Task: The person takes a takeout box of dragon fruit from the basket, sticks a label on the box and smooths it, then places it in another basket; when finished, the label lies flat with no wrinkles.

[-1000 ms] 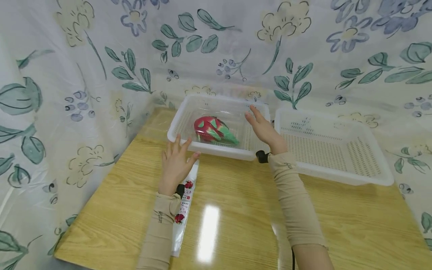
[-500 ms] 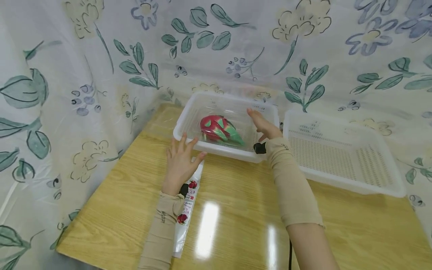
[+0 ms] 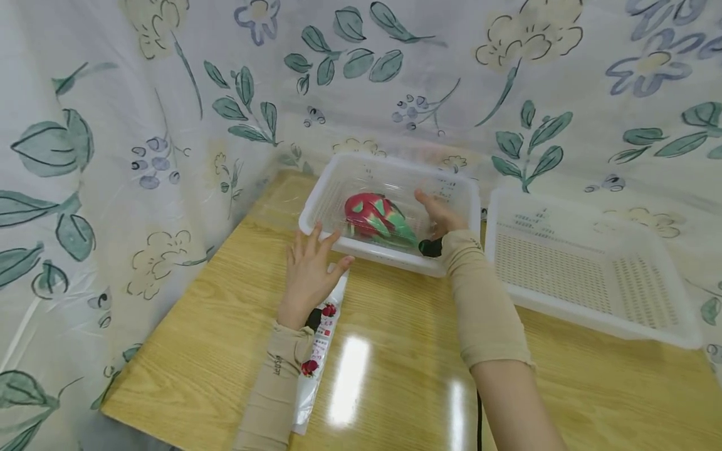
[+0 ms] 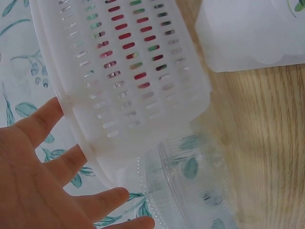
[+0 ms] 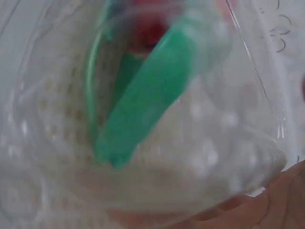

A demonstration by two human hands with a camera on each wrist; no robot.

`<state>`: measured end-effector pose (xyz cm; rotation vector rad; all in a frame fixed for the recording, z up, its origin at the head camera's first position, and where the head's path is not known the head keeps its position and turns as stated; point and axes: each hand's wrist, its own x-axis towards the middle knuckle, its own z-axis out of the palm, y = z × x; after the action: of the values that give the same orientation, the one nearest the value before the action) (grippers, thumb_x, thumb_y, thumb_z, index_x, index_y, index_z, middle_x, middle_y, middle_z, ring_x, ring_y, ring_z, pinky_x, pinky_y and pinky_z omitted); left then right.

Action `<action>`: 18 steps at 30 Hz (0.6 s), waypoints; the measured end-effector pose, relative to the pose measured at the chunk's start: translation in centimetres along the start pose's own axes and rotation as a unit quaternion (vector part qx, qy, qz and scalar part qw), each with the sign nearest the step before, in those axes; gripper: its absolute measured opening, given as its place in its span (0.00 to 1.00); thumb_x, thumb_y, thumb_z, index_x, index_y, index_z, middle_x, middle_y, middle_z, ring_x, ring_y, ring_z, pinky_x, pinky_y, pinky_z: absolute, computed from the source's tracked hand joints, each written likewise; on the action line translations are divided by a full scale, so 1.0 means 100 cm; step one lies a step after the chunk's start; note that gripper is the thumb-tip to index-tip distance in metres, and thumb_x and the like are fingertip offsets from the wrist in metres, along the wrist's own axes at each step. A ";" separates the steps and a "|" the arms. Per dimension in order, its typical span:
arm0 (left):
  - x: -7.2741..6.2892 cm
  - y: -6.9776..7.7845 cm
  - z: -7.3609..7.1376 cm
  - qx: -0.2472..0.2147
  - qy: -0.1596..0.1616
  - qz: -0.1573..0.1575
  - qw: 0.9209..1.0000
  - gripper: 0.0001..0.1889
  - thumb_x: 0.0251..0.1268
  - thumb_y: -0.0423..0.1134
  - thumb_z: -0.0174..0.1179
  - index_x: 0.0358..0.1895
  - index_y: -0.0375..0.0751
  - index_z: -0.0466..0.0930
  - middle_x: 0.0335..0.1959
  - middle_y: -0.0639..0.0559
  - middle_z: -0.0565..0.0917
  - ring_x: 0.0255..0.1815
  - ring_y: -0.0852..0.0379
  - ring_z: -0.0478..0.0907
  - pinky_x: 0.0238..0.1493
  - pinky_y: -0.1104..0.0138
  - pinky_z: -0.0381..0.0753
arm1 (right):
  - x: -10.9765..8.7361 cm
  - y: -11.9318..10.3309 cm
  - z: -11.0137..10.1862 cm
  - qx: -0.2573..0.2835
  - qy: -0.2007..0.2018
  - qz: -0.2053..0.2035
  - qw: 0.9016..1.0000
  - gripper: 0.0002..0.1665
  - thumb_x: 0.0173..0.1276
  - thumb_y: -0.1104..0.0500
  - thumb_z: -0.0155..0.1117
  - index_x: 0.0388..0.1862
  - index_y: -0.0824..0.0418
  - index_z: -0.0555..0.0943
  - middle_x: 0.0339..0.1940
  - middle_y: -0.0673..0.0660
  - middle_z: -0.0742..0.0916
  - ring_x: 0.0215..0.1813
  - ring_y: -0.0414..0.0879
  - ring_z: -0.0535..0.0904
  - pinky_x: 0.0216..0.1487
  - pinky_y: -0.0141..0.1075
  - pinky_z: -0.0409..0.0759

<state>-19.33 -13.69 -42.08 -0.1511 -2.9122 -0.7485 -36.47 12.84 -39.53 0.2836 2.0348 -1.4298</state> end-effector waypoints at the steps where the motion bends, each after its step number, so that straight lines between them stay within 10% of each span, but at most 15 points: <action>1: 0.000 0.000 0.000 -0.002 0.000 0.000 1.000 0.52 0.53 0.82 0.17 0.75 0.54 0.58 0.80 0.43 0.47 0.78 0.27 0.36 0.71 0.29 0.42 | -0.001 0.000 0.001 -0.010 -0.006 0.000 1.000 0.57 0.68 0.28 0.43 0.79 0.51 0.26 0.81 0.64 0.39 0.79 0.69 0.41 0.75 0.60 0.57; 11: -0.003 0.001 0.000 -0.004 0.007 0.005 1.000 0.52 0.53 0.82 0.20 0.74 0.54 0.60 0.80 0.43 0.48 0.77 0.26 0.36 0.69 0.28 0.43 | -0.008 0.005 -0.004 -0.001 -0.032 0.002 0.999 0.51 0.74 0.39 0.47 0.79 0.59 0.34 0.81 0.65 0.40 0.81 0.63 0.40 0.77 0.54 0.56; 18: 0.001 0.002 0.002 -0.003 0.004 0.005 1.000 0.51 0.54 0.82 0.23 0.73 0.52 0.61 0.80 0.41 0.47 0.77 0.26 0.34 0.70 0.29 0.42 | -0.011 0.007 0.003 0.133 -0.019 -0.054 0.989 0.49 0.73 0.43 0.51 0.79 0.46 0.33 0.81 0.59 0.37 0.81 0.59 0.32 0.79 0.58 0.44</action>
<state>-19.47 -13.42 -42.13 -0.1616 -2.9000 -0.7559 -35.20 13.04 -39.44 0.2574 1.8524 -1.7648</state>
